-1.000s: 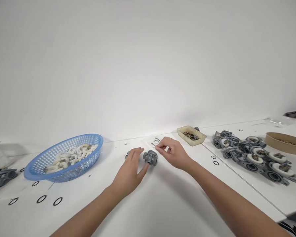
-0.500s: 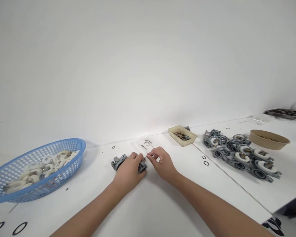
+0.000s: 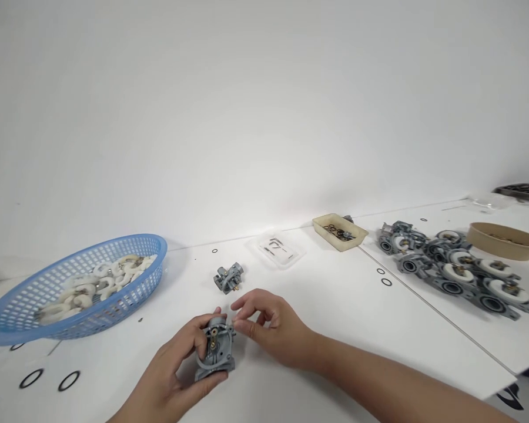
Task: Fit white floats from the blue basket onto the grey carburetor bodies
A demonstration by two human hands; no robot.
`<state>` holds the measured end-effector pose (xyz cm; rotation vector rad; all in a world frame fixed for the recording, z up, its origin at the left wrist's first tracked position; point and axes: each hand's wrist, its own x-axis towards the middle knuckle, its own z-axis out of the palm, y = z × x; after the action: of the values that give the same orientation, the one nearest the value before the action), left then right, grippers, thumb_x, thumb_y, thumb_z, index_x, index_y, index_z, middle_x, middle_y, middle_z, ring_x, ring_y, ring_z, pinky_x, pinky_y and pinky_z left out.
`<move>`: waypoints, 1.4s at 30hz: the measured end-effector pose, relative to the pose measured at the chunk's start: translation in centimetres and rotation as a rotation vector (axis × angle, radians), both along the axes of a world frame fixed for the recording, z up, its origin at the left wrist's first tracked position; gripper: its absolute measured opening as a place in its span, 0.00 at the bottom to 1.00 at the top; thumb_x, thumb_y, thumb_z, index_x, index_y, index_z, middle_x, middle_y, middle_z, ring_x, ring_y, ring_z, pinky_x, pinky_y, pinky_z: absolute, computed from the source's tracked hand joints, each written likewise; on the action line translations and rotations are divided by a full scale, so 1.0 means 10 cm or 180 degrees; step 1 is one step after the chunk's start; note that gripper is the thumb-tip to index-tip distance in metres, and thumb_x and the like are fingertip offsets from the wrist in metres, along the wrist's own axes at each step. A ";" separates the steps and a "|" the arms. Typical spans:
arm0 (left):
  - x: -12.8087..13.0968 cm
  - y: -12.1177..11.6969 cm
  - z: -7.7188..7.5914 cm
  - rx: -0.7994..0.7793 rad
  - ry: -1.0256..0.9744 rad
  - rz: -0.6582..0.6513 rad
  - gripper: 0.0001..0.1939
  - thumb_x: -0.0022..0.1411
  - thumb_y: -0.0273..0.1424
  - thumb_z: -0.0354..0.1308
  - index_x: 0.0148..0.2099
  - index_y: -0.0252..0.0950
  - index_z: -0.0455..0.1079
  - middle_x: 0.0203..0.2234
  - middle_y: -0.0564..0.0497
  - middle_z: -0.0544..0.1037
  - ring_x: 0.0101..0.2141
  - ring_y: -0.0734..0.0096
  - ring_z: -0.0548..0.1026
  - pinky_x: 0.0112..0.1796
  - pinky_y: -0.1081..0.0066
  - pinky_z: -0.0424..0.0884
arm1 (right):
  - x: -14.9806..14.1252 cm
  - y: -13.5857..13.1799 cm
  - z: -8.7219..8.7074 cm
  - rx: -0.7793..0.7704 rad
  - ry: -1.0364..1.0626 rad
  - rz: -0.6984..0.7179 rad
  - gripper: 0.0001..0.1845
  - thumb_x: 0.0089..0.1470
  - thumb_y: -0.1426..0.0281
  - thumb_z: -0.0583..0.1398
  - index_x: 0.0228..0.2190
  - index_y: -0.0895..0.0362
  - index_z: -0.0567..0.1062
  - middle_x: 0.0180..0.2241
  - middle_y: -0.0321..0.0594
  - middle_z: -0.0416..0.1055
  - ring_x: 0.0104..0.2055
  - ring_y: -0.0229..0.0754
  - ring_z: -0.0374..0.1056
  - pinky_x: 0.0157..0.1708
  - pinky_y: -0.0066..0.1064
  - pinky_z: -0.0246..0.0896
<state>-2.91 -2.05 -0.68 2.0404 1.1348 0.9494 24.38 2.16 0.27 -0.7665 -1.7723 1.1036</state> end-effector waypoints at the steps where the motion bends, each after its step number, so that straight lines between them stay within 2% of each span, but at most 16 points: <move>1: -0.02 0.00 -0.03 -0.0052 -0.0116 -0.0004 0.17 0.66 0.36 0.73 0.39 0.45 0.64 0.67 0.46 0.77 0.75 0.46 0.69 0.64 0.53 0.77 | -0.03 -0.02 -0.02 0.0039 -0.0008 0.0098 0.12 0.69 0.56 0.71 0.40 0.50 0.85 0.55 0.43 0.81 0.46 0.43 0.78 0.37 0.31 0.67; 3: -0.02 0.03 -0.07 -0.0140 -0.0358 -0.0022 0.17 0.64 0.34 0.73 0.39 0.44 0.65 0.64 0.45 0.79 0.73 0.46 0.70 0.58 0.59 0.81 | -0.08 -0.04 -0.07 0.0095 -0.0006 0.0218 0.09 0.68 0.58 0.72 0.40 0.50 0.86 0.53 0.43 0.81 0.43 0.41 0.77 0.32 0.29 0.62; 5: 0.00 0.06 -0.11 -0.0192 -0.0562 -0.0049 0.18 0.62 0.31 0.73 0.37 0.44 0.64 0.61 0.44 0.80 0.71 0.47 0.74 0.52 0.63 0.83 | -0.09 -0.04 -0.09 0.0097 0.0020 0.0219 0.08 0.69 0.59 0.72 0.40 0.50 0.87 0.51 0.43 0.81 0.41 0.40 0.76 0.31 0.28 0.62; 10: 0.06 0.09 -0.12 -0.0301 -0.0826 -0.0145 0.21 0.58 0.28 0.75 0.37 0.43 0.62 0.58 0.44 0.81 0.68 0.48 0.76 0.56 0.62 0.80 | -0.10 -0.07 -0.01 0.0152 -0.0045 0.0186 0.05 0.70 0.64 0.71 0.41 0.51 0.86 0.50 0.43 0.81 0.45 0.42 0.77 0.36 0.28 0.68; 13: 0.07 0.06 -0.10 -0.0500 -0.0938 -0.0032 0.22 0.56 0.27 0.75 0.43 0.44 0.64 0.57 0.45 0.81 0.64 0.50 0.78 0.55 0.62 0.80 | -0.11 -0.10 0.05 0.0138 -0.0115 0.0187 0.03 0.70 0.65 0.70 0.41 0.51 0.86 0.49 0.43 0.81 0.45 0.41 0.77 0.35 0.27 0.67; 16: 0.06 0.03 -0.12 -0.0636 -0.0837 0.0072 0.27 0.55 0.28 0.76 0.51 0.46 0.67 0.57 0.46 0.81 0.61 0.50 0.80 0.54 0.61 0.80 | -0.11 -0.13 0.08 0.0146 -0.0098 0.0197 0.03 0.71 0.66 0.70 0.41 0.51 0.85 0.48 0.43 0.81 0.41 0.40 0.77 0.32 0.27 0.65; 20: 0.02 0.03 -0.17 -0.0479 -0.0748 -0.0151 0.36 0.54 0.30 0.78 0.62 0.51 0.69 0.61 0.47 0.79 0.64 0.48 0.79 0.60 0.57 0.80 | -0.12 -0.15 0.11 0.0100 -0.0014 0.0127 0.04 0.72 0.66 0.69 0.40 0.51 0.85 0.44 0.43 0.82 0.40 0.40 0.76 0.32 0.28 0.63; 22: 0.00 0.04 -0.16 -0.0350 -0.0750 -0.0269 0.37 0.56 0.30 0.79 0.64 0.54 0.71 0.63 0.48 0.78 0.64 0.49 0.80 0.62 0.57 0.80 | -0.12 -0.16 0.11 -0.0001 -0.0020 0.0103 0.06 0.72 0.64 0.70 0.39 0.51 0.85 0.44 0.42 0.82 0.40 0.41 0.76 0.32 0.29 0.62; 27: 0.00 0.06 -0.08 -0.0157 -0.0726 -0.0378 0.34 0.56 0.32 0.82 0.61 0.56 0.75 0.61 0.48 0.79 0.58 0.50 0.83 0.61 0.56 0.81 | -0.14 -0.19 0.07 -0.0167 -0.0012 0.0023 0.09 0.72 0.60 0.70 0.39 0.51 0.84 0.42 0.42 0.82 0.41 0.43 0.76 0.34 0.31 0.64; 32: 0.02 -0.01 -0.10 -0.0692 -0.0923 -0.0218 0.31 0.56 0.35 0.82 0.59 0.51 0.75 0.62 0.46 0.79 0.55 0.52 0.85 0.50 0.63 0.87 | -0.17 -0.21 0.02 -0.0163 -0.0097 -0.0061 0.09 0.72 0.60 0.70 0.39 0.51 0.84 0.42 0.41 0.81 0.40 0.42 0.75 0.33 0.31 0.63; 37: 0.07 -0.09 -0.03 -0.1158 -0.1164 -0.0017 0.30 0.55 0.33 0.82 0.58 0.51 0.77 0.65 0.47 0.78 0.58 0.51 0.84 0.51 0.62 0.87 | -0.18 -0.20 0.09 0.0166 -0.0331 -0.0124 0.04 0.71 0.66 0.69 0.39 0.51 0.84 0.38 0.39 0.80 0.38 0.41 0.73 0.29 0.31 0.59; 42: 0.11 -0.12 0.07 -0.1307 -0.1241 0.0072 0.29 0.53 0.32 0.82 0.55 0.49 0.78 0.66 0.47 0.78 0.59 0.49 0.83 0.52 0.60 0.88 | -0.15 -0.21 0.12 0.0035 -0.0308 -0.0169 0.07 0.71 0.64 0.68 0.38 0.51 0.83 0.37 0.39 0.81 0.36 0.41 0.72 0.29 0.32 0.59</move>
<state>-1.82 -3.25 0.04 1.4440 1.0371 0.9775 22.84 0.08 1.43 -0.8681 -1.8264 1.0361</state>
